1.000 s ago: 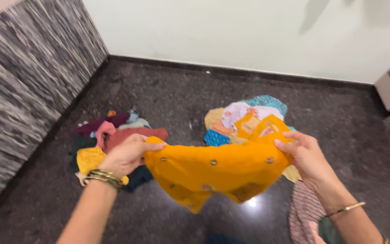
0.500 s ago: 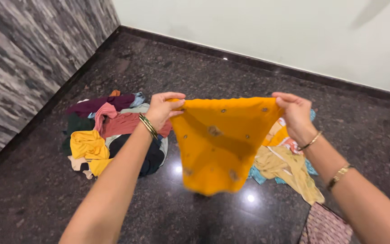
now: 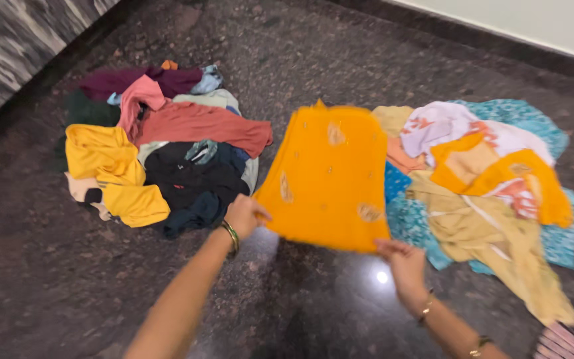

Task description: The person folds a yellow garment with embellishments on the floor, smoothing and aligning the fabric before stacking it with other folded clothes. They then pick up a white and orange patterned cloth and begin folding it.

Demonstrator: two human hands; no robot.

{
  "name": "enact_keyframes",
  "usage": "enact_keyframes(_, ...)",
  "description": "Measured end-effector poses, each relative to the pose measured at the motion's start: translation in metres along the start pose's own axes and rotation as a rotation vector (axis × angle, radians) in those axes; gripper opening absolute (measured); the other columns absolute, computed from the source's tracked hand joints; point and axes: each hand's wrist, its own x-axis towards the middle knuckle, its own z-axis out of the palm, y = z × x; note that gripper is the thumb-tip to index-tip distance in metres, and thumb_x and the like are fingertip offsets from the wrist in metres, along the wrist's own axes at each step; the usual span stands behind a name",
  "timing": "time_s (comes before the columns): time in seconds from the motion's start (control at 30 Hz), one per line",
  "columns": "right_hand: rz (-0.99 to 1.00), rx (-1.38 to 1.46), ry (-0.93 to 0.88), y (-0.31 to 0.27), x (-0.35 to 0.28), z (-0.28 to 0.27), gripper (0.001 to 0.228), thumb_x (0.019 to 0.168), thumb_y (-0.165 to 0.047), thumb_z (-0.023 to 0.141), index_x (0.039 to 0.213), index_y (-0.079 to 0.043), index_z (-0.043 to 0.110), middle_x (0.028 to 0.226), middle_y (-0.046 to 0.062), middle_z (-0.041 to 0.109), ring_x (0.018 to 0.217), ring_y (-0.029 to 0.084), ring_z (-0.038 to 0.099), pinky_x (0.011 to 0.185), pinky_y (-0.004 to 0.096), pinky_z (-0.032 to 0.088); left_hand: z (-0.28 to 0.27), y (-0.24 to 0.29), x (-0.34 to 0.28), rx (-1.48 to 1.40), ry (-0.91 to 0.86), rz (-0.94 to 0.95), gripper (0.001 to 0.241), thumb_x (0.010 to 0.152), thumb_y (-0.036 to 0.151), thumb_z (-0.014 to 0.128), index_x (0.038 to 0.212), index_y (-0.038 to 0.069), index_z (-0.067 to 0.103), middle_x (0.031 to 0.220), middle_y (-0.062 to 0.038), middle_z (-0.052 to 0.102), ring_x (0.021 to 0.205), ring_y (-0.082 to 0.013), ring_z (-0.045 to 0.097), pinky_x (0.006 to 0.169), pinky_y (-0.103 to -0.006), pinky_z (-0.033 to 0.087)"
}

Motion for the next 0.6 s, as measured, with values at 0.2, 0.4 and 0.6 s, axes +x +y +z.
enact_keyframes(0.2,0.234,-0.259,-0.273,0.283,0.044,0.08,0.021,0.085,0.003,0.064,0.096,0.002,0.081,0.07,0.011,0.076,0.053,0.019,0.067,0.051,0.032,0.053,0.175,-0.148,-0.012,0.551,-0.115,-0.217,0.017,0.081,0.027,0.073,0.093,0.018,0.08,0.106,-0.006,0.074,0.13,-0.0248,0.051,0.12,-0.0711,0.015)
enact_keyframes(0.4,-0.008,-0.317,-0.772,0.466,-0.028,0.202,0.016,0.072,-0.003,0.08,0.084,-0.011,0.087,0.08,0.001,0.083,0.076,0.01,0.078,0.077,0.026,0.062,0.192,-0.313,-0.104,0.555,-0.214,-0.589,0.025,0.082,0.039,0.072,0.105,0.037,0.083,0.131,-0.009,0.058,0.126,-0.0383,0.053,0.11,-0.0477,0.045)
enact_keyframes(0.6,-0.145,0.243,-1.554,0.515,-0.188,0.348,0.022,0.106,-0.004,0.059,0.125,0.001,0.071,0.117,0.007,0.074,0.117,0.012,0.068,0.106,0.024,0.05,0.155,-0.346,-0.206,1.231,-0.347,-0.586,0.031,0.104,0.029,0.051,0.128,0.022,0.07,0.151,-0.001,0.046,0.146,-0.0331,0.033,0.123,-0.071,0.022)
